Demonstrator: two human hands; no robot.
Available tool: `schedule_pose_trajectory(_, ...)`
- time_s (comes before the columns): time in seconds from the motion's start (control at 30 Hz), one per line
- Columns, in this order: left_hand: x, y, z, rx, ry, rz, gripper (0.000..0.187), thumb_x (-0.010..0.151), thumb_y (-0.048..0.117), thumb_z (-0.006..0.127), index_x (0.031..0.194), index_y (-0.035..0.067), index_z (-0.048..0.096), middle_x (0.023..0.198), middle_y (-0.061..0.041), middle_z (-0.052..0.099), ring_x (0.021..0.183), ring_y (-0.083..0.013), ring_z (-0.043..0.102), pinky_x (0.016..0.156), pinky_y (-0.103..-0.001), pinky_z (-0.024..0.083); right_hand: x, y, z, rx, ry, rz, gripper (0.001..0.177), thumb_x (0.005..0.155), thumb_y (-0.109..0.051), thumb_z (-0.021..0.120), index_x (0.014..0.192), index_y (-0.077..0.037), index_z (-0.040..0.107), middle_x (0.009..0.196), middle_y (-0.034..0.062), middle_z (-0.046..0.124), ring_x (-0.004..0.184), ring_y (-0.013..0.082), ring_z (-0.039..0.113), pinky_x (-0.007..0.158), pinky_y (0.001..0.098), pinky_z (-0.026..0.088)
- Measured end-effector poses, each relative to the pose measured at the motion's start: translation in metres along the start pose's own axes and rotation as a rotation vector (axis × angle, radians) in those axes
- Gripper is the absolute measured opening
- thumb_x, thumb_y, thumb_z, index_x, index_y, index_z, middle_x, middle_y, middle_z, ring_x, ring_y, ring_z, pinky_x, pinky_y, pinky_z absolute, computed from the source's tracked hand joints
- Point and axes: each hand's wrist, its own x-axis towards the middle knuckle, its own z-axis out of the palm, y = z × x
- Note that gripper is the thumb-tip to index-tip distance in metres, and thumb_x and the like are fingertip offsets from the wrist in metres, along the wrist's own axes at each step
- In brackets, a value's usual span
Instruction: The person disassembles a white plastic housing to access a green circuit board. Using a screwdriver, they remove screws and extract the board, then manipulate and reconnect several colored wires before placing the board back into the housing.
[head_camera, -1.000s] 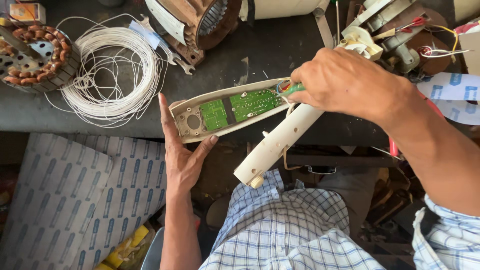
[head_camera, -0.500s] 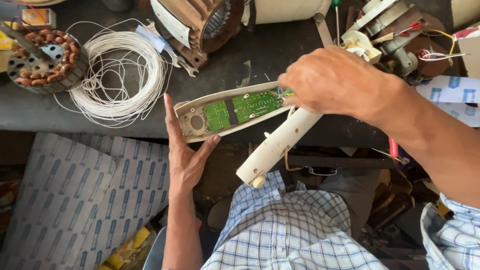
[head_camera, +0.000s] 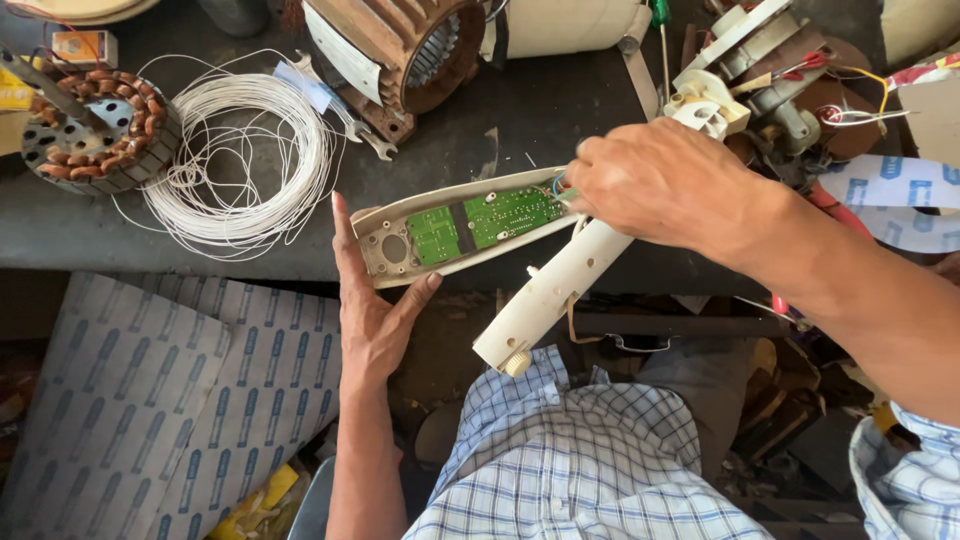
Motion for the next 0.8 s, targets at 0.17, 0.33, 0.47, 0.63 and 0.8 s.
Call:
schedule_pose_trajectory(0.17,-0.002,0.002,0.001,0.014,0.006,-0.003,0.121,0.08,0.02,0.089,0.168,0.019,0.005,0.161,-0.019,0.038,0.145,-0.0356,0.048,0.114,-0.048,0.044,0.008,0.0,0.004,0.032,0.063,-0.066,0.007,0.08,-0.009,0.066,0.073,-0.01,0.067,0.076,0.0041,0.063,0.077,0.0227,0.068,0.064,0.037,0.058)
schedule_pose_trajectory(0.33,-0.001,0.005,0.0,0.034,0.008,-0.021,0.12,0.081,0.022,0.088,0.168,0.019,0.006,0.159,-0.019,0.039,0.144,-0.0352,0.049,0.113,-0.048,0.045,0.004,-0.009,0.002,-0.144,0.122,-0.142,0.012,0.082,-0.01,0.068,0.071,-0.008,0.064,0.07,0.0037,0.06,0.067,0.0181,0.065,0.054,0.0308,0.055)
schedule_pose_trajectory(0.47,0.0,0.005,0.0,0.03,0.007,-0.019,0.121,0.08,0.02,0.089,0.167,0.019,0.005,0.159,-0.019,0.039,0.143,-0.0354,0.049,0.113,-0.048,0.045,-0.002,-0.016,0.002,-0.25,0.013,0.036,0.016,0.087,-0.019,0.068,0.075,-0.009,0.064,0.069,0.0035,0.059,0.064,0.0149,0.064,0.052,0.0284,0.055)
schedule_pose_trajectory(0.63,0.0,0.004,0.001,-0.009,0.011,-0.006,0.122,0.078,0.014,0.089,0.167,0.019,0.006,0.16,-0.019,0.038,0.144,-0.0352,0.048,0.113,-0.047,0.045,0.0,-0.012,0.003,-0.2,0.087,-0.084,0.011,0.08,-0.015,0.07,0.072,-0.011,0.063,0.071,0.0025,0.061,0.068,0.0164,0.065,0.053,0.0299,0.055)
schedule_pose_trajectory(0.8,0.0,0.002,0.002,-0.023,0.012,-0.021,0.122,0.078,0.015,0.089,0.167,0.019,0.006,0.157,-0.017,0.04,0.142,-0.0339,0.049,0.112,-0.047,0.046,0.0,-0.017,0.006,-0.27,0.082,-0.018,0.014,0.082,-0.014,0.069,0.071,-0.01,0.063,0.07,0.0018,0.06,0.068,0.0149,0.063,0.051,0.0277,0.054)
